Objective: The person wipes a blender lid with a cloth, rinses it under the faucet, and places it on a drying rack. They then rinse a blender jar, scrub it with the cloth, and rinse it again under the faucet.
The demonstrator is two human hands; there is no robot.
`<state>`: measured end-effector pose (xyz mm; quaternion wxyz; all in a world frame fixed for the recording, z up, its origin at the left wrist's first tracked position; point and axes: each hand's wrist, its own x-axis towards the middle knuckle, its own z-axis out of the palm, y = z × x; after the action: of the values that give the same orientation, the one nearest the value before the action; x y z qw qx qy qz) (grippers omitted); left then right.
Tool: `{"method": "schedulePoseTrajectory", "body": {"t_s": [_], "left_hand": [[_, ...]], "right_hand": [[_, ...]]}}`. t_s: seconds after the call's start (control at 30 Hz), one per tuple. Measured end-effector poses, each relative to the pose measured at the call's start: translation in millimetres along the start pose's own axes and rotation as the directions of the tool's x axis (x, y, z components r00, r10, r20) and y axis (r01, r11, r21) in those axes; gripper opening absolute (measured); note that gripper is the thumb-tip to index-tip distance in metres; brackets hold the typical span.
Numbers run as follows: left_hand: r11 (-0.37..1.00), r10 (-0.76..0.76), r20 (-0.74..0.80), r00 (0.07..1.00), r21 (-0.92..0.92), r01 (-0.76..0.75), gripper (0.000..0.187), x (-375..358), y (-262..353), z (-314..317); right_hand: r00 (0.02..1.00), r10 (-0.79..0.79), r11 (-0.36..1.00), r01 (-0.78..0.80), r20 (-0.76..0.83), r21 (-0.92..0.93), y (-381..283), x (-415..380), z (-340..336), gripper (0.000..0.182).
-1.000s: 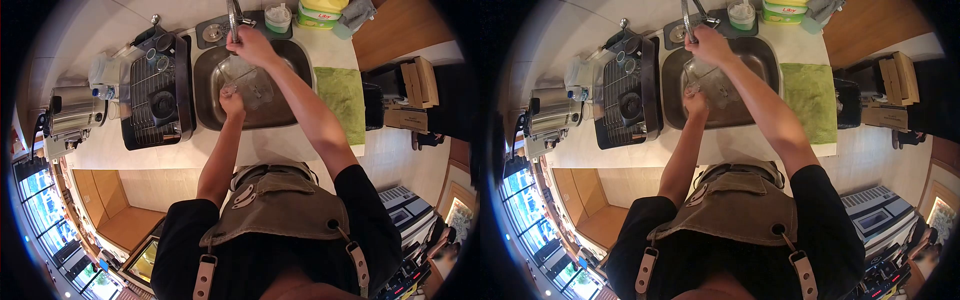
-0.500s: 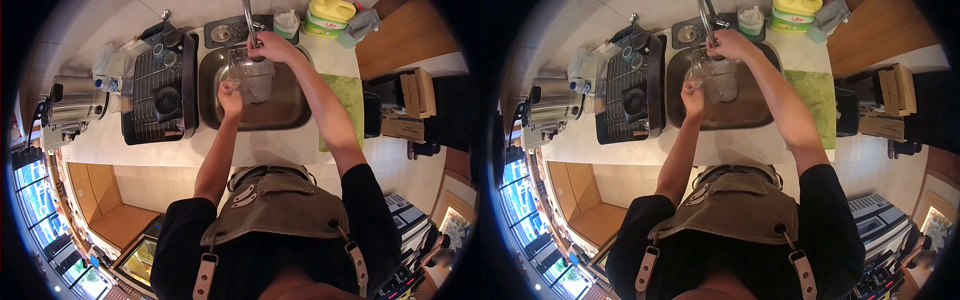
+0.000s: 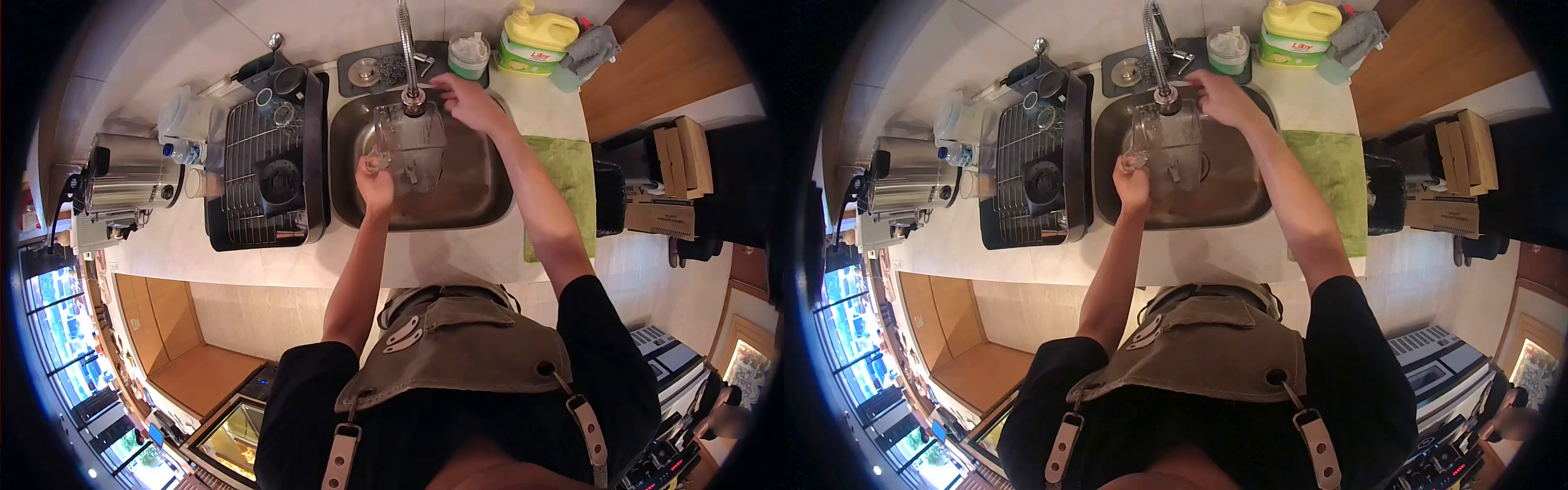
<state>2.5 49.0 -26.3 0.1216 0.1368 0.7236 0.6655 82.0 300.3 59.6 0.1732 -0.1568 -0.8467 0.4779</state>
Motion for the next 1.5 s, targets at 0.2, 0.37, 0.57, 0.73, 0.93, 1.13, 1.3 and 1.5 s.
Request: {"method": "schedulePoseTrajectory", "body": {"t_s": [0.2,0.37,0.57,0.73,0.93,1.13,1.3,1.5], "left_hand": [[0.999,-0.03,0.041,0.999,-0.03,0.032,0.019,1.6,-20.5,-2.9],[0.97,0.135,0.182,0.974,0.178,-0.168,0.02,7.7,17.5,-1.0],[0.73,0.027,0.641,0.767,0.512,-0.454,0.04,20.1,59.8,14.8],[0.438,-0.254,0.74,0.623,0.662,-0.608,0.039,10.7,59.0,52.4],[0.165,-0.533,0.711,0.458,0.618,-0.768,0.03,-14.1,22.4,124.7],[-0.327,-0.735,0.515,0.442,0.302,-0.896,0.017,-38.4,-39.8,157.7],[-0.04,-0.447,0.79,0.419,0.45,-0.892,0.024,-42.7,-15.2,142.8],[0.483,-0.003,0.782,0.623,0.546,-0.684,0.047,-43.2,-18.2,126.0]], "right_hand": [[0.942,-0.321,0.731,0.315,0.102,-0.605,18.9,65.7,12.8,0.024],[0.815,-0.518,0.474,0.525,0.257,-0.707,38.7,103.9,5.4,0.016],[0.926,-0.363,0.555,0.305,0.105,-0.774,-3.7,110.2,-47.6,0.024],[0.996,-0.04,0.666,0.085,0.079,-0.741,-32.2,100.4,-97.9,0.043],[0.926,0.2,0.96,-0.121,0.32,-0.252,-99.9,29.2,-70.8,0.05],[0.988,-0.085,0.988,0.099,0.127,-0.115,-71.5,36.8,0.8,0.037],[0.993,-0.105,0.994,0.104,-0.049,-0.016,-79.4,65.7,61.7,0.032],[0.969,-0.119,0.943,0.179,-0.219,0.28,-75.3,109.6,119.0,0.031]]}}
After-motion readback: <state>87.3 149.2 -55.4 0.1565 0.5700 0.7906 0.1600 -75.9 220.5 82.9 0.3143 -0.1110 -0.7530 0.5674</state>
